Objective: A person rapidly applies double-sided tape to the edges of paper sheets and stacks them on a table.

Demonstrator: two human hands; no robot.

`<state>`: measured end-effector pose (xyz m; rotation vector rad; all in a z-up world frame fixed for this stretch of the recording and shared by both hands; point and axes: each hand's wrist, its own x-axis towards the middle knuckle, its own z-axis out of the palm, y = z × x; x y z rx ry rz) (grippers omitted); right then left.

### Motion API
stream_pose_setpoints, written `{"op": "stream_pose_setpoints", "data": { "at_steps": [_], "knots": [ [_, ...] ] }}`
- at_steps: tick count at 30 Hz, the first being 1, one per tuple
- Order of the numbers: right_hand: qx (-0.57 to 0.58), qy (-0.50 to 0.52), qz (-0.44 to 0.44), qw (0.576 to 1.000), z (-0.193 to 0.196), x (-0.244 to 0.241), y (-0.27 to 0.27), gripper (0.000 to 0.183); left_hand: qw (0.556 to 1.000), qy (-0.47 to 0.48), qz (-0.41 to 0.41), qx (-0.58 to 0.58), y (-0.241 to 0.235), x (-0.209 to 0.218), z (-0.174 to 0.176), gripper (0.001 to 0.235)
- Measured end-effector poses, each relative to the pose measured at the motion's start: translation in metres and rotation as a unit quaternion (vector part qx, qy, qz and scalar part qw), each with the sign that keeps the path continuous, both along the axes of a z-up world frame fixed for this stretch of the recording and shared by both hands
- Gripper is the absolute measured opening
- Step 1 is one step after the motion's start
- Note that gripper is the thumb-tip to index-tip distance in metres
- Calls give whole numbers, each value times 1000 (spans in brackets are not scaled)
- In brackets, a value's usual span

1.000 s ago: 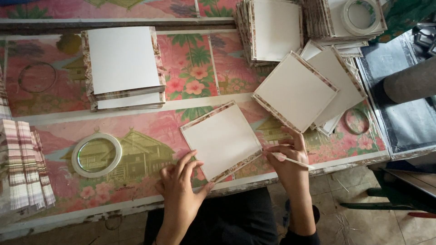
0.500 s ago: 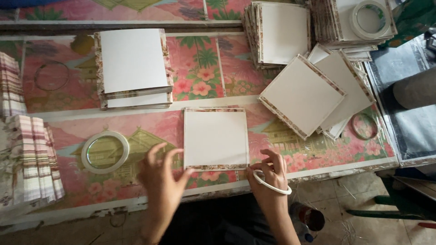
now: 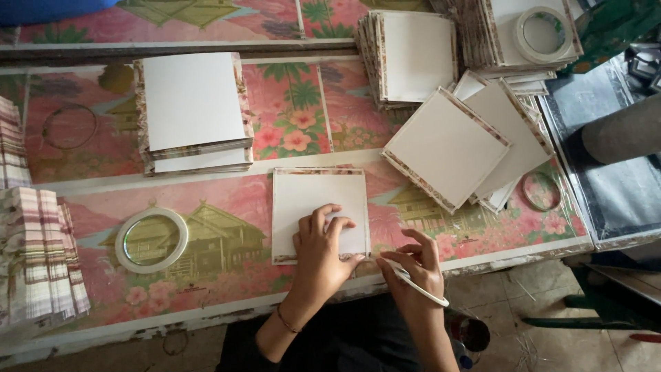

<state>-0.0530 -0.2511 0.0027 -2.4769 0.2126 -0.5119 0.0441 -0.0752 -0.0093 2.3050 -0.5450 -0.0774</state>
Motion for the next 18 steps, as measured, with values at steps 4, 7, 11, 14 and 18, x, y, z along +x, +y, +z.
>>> {"op": "stream_pose_setpoints", "data": {
  "at_steps": [4,7,11,14,18],
  "knots": [
    [-21,-36,16,999,-8,-6,-1,7,999,-5,32,1,-6,-2,1,76],
    [-21,-51,18,998,-14,-12,7,3,999,-22,47,11,-10,-2,-3,79],
    [-11,-117,26,993,-7,-23,22,7,998,-29,48,28,-13,-2,-5,77],
    [-37,-156,-16,987,28,-35,33,10,993,-92,57,55,-13,-3,-11,77],
    [-9,-103,-40,994,20,-58,16,7,972,-204,25,111,2,-22,-16,88]
  ]
}}
